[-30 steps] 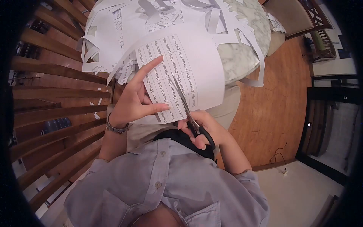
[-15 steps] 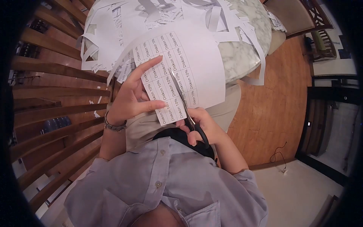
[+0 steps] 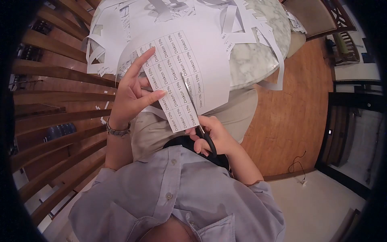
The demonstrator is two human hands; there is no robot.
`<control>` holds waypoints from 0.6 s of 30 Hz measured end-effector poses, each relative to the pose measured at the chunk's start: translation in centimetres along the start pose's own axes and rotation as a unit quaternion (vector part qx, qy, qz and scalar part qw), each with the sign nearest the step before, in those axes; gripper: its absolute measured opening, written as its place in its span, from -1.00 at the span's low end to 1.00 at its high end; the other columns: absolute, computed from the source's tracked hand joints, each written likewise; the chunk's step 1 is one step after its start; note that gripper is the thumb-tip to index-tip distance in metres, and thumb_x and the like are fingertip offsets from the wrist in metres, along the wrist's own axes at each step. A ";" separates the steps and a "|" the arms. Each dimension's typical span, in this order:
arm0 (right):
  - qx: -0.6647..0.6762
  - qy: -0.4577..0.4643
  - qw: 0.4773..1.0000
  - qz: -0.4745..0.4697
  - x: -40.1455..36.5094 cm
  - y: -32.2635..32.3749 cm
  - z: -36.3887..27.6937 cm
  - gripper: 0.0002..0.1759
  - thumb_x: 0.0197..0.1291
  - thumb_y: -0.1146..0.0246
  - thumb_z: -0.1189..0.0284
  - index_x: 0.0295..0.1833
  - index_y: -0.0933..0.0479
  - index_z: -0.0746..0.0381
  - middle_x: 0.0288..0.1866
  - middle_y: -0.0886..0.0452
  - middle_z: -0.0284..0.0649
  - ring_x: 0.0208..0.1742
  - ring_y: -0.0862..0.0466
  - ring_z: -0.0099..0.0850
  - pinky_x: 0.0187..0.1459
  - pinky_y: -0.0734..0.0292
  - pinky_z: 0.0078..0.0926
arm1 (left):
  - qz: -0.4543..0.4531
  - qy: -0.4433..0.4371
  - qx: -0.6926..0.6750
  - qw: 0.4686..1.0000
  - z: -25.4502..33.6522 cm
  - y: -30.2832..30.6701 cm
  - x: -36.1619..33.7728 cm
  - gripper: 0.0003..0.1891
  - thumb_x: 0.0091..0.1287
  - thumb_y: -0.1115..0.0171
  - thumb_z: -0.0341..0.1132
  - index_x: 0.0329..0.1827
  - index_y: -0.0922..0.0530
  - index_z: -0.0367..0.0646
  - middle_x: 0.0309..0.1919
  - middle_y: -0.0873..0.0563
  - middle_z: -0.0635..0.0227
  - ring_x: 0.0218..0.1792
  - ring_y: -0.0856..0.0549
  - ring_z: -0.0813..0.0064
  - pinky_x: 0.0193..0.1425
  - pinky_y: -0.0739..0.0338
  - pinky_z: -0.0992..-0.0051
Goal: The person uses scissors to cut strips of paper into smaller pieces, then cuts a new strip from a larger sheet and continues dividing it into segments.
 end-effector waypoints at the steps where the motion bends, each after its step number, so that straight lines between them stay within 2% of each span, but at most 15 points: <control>1: 0.000 0.000 1.000 0.000 -0.1 0.1 0.1 -0.39 -0.34 -0.42 0.19 -0.26 -0.32 0.35 -0.64 -0.31 -0.36 -0.76 -0.29 -0.71 -0.78 -0.12 -0.77 | -0.006 0.007 0.000 1.000 0.0 -0.1 -0.1 -0.31 -0.03 -0.09 -0.70 0.20 -0.01 -0.35 0.08 -0.19 0.17 -0.09 -0.48 0.39 -0.20 -0.56 0.65; 3: 0.020 -0.006 1.000 0.023 -0.2 0.4 0.4 -0.18 -0.47 -0.44 0.08 -0.10 -0.28 0.37 -0.58 -0.35 -0.36 -0.71 -0.34 -0.70 -0.73 -0.16 -0.79 | -0.012 0.015 0.001 1.000 0.0 -0.3 -0.2 -0.31 -0.04 -0.10 -0.70 0.21 -0.01 -0.34 0.08 -0.19 0.18 -0.11 -0.50 0.40 -0.22 -0.56 0.66; 4: 0.020 -0.007 1.000 0.023 -0.2 0.2 0.2 -0.18 -0.47 -0.44 0.08 -0.10 -0.28 0.37 -0.58 -0.35 -0.36 -0.71 -0.34 -0.70 -0.73 -0.16 -0.79 | -0.032 0.031 0.002 0.999 -0.2 -0.6 -0.3 -0.30 -0.04 -0.11 -0.70 0.21 -0.02 -0.32 0.07 -0.19 0.19 -0.12 -0.50 0.41 -0.25 -0.56 0.67; 6: 0.030 0.026 0.998 0.052 0.0 -0.1 -0.8 0.07 -0.59 -0.41 -0.03 0.07 -0.19 0.38 -0.49 -0.40 -0.37 -0.65 -0.37 -0.70 -0.65 -0.20 -0.79 | -0.053 0.047 0.003 0.997 -0.5 -1.1 -0.5 -0.29 -0.04 -0.12 -0.69 0.21 -0.03 -0.30 0.07 -0.19 0.19 -0.13 -0.51 0.43 -0.27 -0.56 0.69; 9: 0.008 0.015 0.999 0.034 0.1 -0.1 -0.8 0.15 -0.59 -0.38 -0.08 0.14 -0.14 0.39 -0.43 -0.43 -0.38 -0.61 -0.38 -0.69 -0.61 -0.23 -0.79 | -0.053 0.048 0.003 0.997 -0.5 -1.3 -0.5 -0.29 -0.05 -0.13 -0.69 0.22 -0.04 -0.27 0.07 -0.19 0.21 -0.16 -0.52 0.45 -0.31 -0.55 0.71; 13: -0.012 0.011 0.999 0.036 0.2 0.1 -0.3 0.13 -0.57 -0.37 -0.10 0.12 -0.16 0.39 -0.43 -0.43 -0.37 -0.61 -0.38 -0.70 -0.62 -0.23 -0.78 | -0.053 0.044 0.007 0.998 -0.3 -1.3 -0.5 -0.28 -0.04 -0.13 -0.69 0.22 -0.03 -0.28 0.06 -0.19 0.21 -0.18 -0.52 0.46 -0.31 -0.55 0.71; 16: -0.001 0.045 0.998 0.034 0.2 0.1 -0.6 0.03 -0.50 -0.39 -0.03 0.08 -0.19 0.40 -0.43 -0.44 -0.35 -0.64 -0.39 -0.70 -0.66 -0.22 -0.78 | -0.050 0.047 0.002 0.998 -0.4 -1.3 -0.5 -0.28 -0.04 -0.13 -0.69 0.22 -0.03 -0.27 0.06 -0.19 0.21 -0.19 -0.52 0.46 -0.30 -0.55 0.71; 18: -0.020 0.047 0.999 0.016 0.3 0.0 -0.7 -0.13 -0.39 -0.40 0.09 0.01 -0.23 0.41 -0.53 -0.42 -0.33 -0.73 -0.36 -0.70 -0.72 -0.18 -0.76 | -0.047 0.053 -0.005 0.997 -0.5 -1.2 -0.5 -0.28 -0.05 -0.13 -0.68 0.22 -0.03 -0.27 0.06 -0.19 0.21 -0.20 -0.52 0.46 -0.30 -0.55 0.70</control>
Point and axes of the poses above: each hand's wrist, its own x-axis towards the middle knuckle, its own y-axis out of the back of the hand, z = x × y, the point moved 7 cm from there along x, towards the middle knuckle
